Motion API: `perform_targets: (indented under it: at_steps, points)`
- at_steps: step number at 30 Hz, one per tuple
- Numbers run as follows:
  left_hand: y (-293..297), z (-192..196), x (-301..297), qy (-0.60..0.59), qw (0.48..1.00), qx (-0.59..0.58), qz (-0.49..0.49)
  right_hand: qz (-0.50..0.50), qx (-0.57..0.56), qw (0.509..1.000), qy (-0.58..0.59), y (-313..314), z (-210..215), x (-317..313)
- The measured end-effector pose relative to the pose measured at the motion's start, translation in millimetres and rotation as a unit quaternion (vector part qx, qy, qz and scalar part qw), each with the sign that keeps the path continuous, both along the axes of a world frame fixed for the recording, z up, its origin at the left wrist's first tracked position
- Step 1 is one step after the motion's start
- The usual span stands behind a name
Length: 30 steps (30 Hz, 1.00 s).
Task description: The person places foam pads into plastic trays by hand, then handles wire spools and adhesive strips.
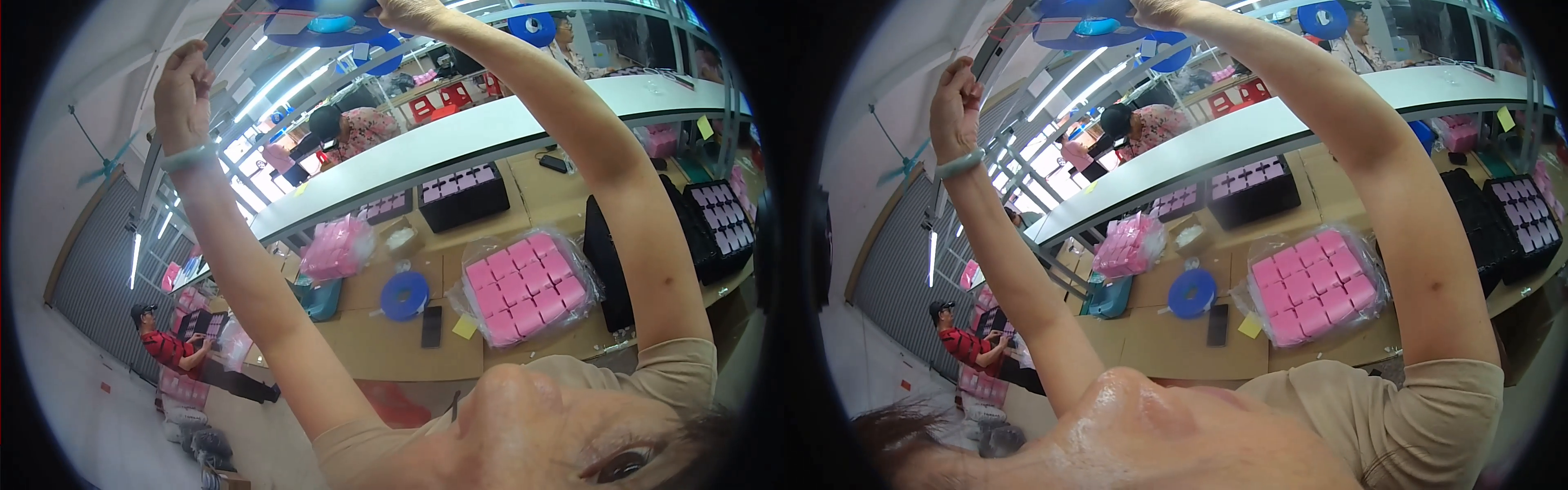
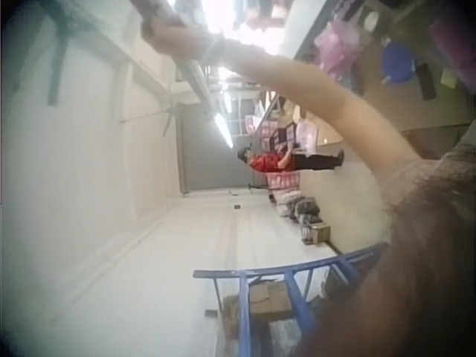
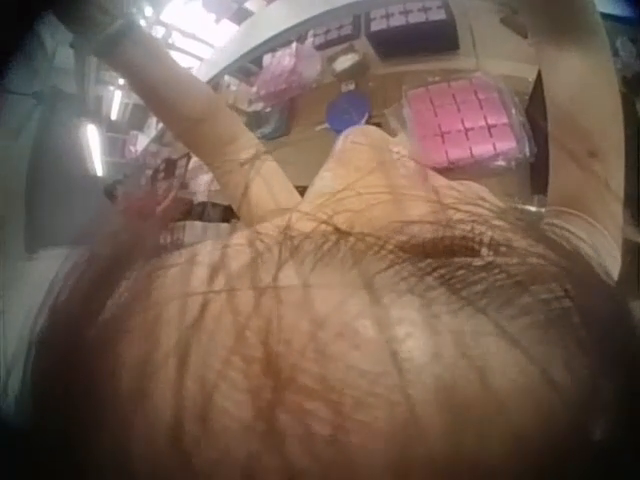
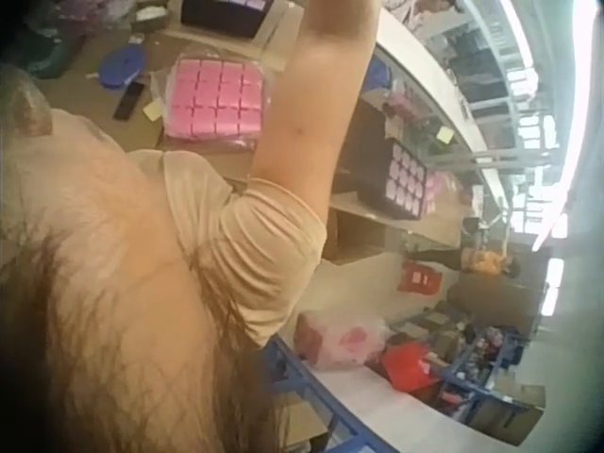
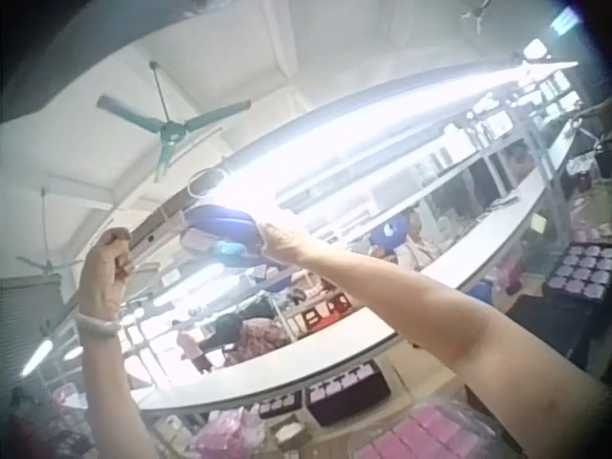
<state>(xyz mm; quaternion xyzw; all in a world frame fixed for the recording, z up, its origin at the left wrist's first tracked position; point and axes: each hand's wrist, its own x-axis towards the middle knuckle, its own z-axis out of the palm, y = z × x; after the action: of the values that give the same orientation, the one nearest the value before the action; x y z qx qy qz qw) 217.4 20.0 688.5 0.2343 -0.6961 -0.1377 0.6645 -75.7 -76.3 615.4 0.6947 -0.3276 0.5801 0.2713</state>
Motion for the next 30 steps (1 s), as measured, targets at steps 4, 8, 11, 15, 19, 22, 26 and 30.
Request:
perform_targets:
  at_steps: [4, 8, 11, 15, 19, 22, 26, 30]
  points:
    - [33.4, -66.3, -29.5, -0.038, 0.997, -0.002, 0.068, 0.028, 0.044, 0.999, -0.014, 29.6, -8.2, 6.7]
    - [40.4, -126.1, -46.8, 0.018, 0.997, 0.036, -0.059, 0.029, -0.036, 0.999, 0.008, -8.7, -8.6, -12.5]
    - [58.4, -171.7, -39.1, 0.019, 0.992, 0.035, -0.116, 0.092, -0.020, 0.996, -0.007, -8.7, -11.3, -0.5]
    - [69.3, -226.4, -32.6, -0.027, 0.973, 0.033, -0.228, 0.151, -0.008, 0.988, 0.007, -1.7, -17.4, -12.1]
    - [63.6, -233.2, -21.9, -0.077, 0.979, 0.137, -0.130, 0.192, 0.067, 0.979, -0.020, 11.8, -13.6, 0.9]
    - [42.8, -217.4, -41.3, -0.175, 0.967, 0.150, -0.107, 0.274, 0.176, 0.945, 0.004, 19.0, -2.2, 9.1]
    - [3.1, -190.8, -57.4, -0.186, 0.966, 0.124, -0.125, 0.175, 0.153, 0.964, -0.127, 16.7, -9.7, 17.1]
    - [2.8, -194.7, -73.3, -0.187, 0.962, 0.139, -0.145, 0.191, 0.061, 0.977, -0.077, -25.2, -54.0, 15.6]
